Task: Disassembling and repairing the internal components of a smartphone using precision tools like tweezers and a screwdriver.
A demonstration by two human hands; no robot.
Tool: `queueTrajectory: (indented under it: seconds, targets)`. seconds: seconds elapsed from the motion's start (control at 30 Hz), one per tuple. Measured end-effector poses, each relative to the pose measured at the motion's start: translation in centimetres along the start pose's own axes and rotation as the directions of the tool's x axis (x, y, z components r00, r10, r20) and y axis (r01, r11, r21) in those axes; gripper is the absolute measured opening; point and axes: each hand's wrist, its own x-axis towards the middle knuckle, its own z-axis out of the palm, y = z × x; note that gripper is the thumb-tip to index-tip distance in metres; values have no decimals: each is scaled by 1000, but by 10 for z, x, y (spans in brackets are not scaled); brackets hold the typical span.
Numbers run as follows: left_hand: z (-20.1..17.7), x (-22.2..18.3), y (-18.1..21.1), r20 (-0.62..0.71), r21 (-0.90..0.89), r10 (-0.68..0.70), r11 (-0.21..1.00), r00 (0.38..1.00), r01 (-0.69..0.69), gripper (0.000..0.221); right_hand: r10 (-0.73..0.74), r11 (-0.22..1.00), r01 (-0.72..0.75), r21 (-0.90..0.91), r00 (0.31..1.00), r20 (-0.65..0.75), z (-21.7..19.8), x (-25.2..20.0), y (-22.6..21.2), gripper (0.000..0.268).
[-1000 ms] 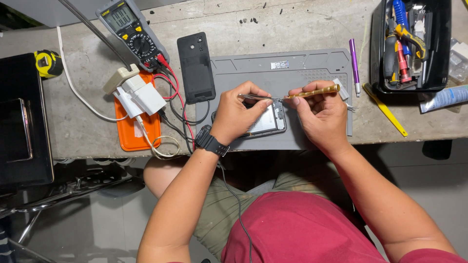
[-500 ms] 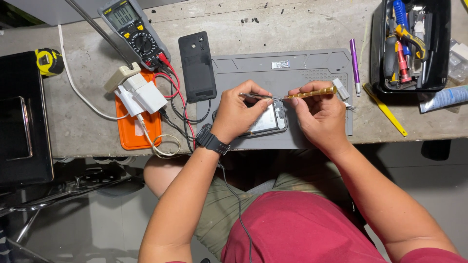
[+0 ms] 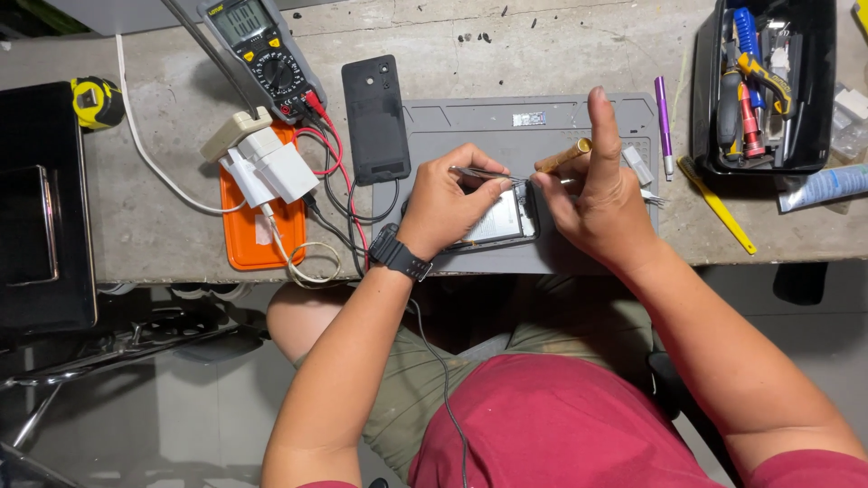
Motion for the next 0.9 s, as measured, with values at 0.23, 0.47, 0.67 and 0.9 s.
queueTrajectory:
  seconds: [0.23, 0.47, 0.67, 0.9]
  targets:
    - [3, 3, -17, -35, -117, 107, 987, 994, -110, 17, -195, 980, 192, -49, 979, -58, -3, 25, -17, 68]
    - [4, 1, -18, -36, -116, 95, 988, 995, -98, 17, -207, 978, 205, -32, 973, -106, 1, 25, -11, 57]
    - [2, 2, -13, -38, -114, 95, 989, 995, -99, 16, -163, 985, 169, 43, 980, -111, -8, 33, -26, 59]
    - [3, 2, -14, -42, -122, 83, 989, 996, -87, 15, -246, 969, 248, 6, 963, -110, -9, 37, -19, 59]
